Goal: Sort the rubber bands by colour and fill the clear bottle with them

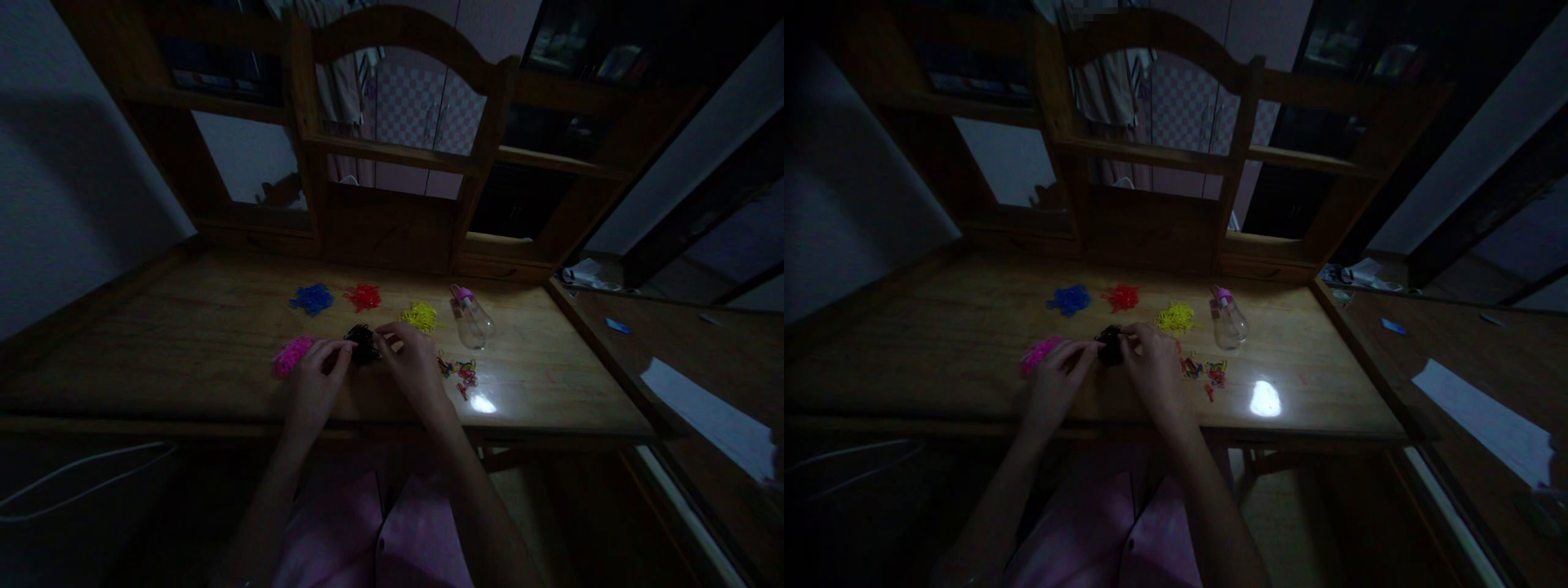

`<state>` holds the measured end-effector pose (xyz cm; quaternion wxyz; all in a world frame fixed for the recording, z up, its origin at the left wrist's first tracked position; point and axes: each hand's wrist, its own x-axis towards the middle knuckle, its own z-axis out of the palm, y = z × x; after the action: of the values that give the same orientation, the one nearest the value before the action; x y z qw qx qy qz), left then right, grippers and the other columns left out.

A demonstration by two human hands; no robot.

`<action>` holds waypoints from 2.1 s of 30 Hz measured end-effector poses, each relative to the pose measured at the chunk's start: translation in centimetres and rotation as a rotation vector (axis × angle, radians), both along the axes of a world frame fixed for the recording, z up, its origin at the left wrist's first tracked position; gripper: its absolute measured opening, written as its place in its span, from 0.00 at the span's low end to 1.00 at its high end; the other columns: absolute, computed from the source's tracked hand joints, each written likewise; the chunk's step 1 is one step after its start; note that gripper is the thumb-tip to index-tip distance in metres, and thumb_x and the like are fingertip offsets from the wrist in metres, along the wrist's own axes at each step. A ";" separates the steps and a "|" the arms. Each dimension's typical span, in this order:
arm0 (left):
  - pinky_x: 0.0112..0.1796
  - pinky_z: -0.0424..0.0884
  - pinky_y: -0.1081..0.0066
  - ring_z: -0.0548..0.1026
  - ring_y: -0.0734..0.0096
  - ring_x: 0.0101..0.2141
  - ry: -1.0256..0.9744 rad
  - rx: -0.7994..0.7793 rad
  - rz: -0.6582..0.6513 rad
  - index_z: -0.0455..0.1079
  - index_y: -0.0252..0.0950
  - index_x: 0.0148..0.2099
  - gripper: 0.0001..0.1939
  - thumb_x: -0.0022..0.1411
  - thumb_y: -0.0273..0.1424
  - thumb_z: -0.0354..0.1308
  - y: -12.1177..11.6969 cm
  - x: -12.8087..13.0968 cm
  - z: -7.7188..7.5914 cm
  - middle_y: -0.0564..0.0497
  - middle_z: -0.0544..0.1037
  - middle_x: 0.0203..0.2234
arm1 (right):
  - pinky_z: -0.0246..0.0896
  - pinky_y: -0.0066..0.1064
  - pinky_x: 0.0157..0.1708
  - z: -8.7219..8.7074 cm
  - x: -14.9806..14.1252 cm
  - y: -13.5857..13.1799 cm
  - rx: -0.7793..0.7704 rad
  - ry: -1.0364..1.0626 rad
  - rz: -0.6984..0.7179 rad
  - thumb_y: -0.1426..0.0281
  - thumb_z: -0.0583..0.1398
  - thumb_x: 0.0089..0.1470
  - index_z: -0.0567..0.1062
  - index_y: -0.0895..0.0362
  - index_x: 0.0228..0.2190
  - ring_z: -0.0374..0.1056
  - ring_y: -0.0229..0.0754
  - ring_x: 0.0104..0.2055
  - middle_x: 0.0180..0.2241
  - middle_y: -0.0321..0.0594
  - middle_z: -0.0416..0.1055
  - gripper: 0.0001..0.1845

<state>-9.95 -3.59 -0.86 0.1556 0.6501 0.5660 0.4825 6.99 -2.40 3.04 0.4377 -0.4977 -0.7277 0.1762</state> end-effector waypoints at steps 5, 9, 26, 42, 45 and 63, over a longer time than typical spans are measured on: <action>0.44 0.71 0.66 0.75 0.65 0.41 -0.009 0.074 0.043 0.75 0.38 0.40 0.12 0.66 0.36 0.51 -0.8 0.7 1.0 0.48 0.78 0.37 | 0.64 0.30 0.29 2.5 6.9 -2.3 0.102 0.038 -0.205 0.65 0.55 0.62 0.76 0.54 0.36 0.72 0.40 0.32 0.35 0.41 0.76 0.11; 0.45 0.70 0.67 0.75 0.66 0.41 0.018 0.111 0.020 0.74 0.39 0.41 0.09 0.66 0.34 0.52 -1.3 3.0 2.0 0.49 0.77 0.38 | 0.63 0.30 0.29 3.0 12.2 -3.2 0.265 -0.045 -0.447 0.65 0.56 0.60 0.76 0.55 0.36 0.69 0.39 0.29 0.31 0.40 0.76 0.10; 0.41 0.67 0.65 0.69 0.63 0.40 0.542 -0.063 -0.490 0.66 0.38 0.38 0.06 0.65 0.24 0.49 3.9 9.8 2.2 0.48 0.69 0.37 | 0.55 0.27 0.27 -1.5 14.5 -3.2 0.269 -0.268 -0.428 0.68 0.54 0.62 0.74 0.56 0.36 0.66 0.35 0.22 0.22 0.35 0.71 0.09; 0.47 0.64 0.64 0.67 0.63 0.44 0.549 -0.150 -0.716 0.64 0.37 0.42 0.05 0.69 0.29 0.47 2.7 9.9 4.1 0.48 0.70 0.40 | 0.53 0.25 0.25 -1.9 14.3 -3.1 0.325 -0.187 -0.420 0.69 0.57 0.60 0.75 0.57 0.34 0.63 0.32 0.20 0.21 0.32 0.70 0.07; 0.46 0.65 0.64 0.67 0.63 0.43 0.573 -0.186 -0.717 0.64 0.37 0.40 0.07 0.69 0.30 0.46 2.7 9.9 4.6 0.47 0.69 0.39 | 0.53 0.25 0.25 -2.0 14.3 -3.0 0.325 -0.183 -0.417 0.69 0.57 0.60 0.75 0.56 0.34 0.62 0.32 0.20 0.21 0.32 0.69 0.07; 0.50 0.64 0.64 0.67 0.63 0.48 0.520 -0.136 -0.783 0.66 0.39 0.47 0.10 0.67 0.25 0.46 2.7 11.1 6.2 0.47 0.71 0.45 | 0.53 0.24 0.25 -1.7 14.2 -3.1 0.317 -0.159 -0.413 0.68 0.57 0.61 0.75 0.57 0.33 0.64 0.32 0.20 0.21 0.32 0.69 0.08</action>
<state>1.10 -0.88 5.31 0.2211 0.9022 0.3287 0.1707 21.20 -5.50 1.36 0.4783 -0.5732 -0.6614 -0.0727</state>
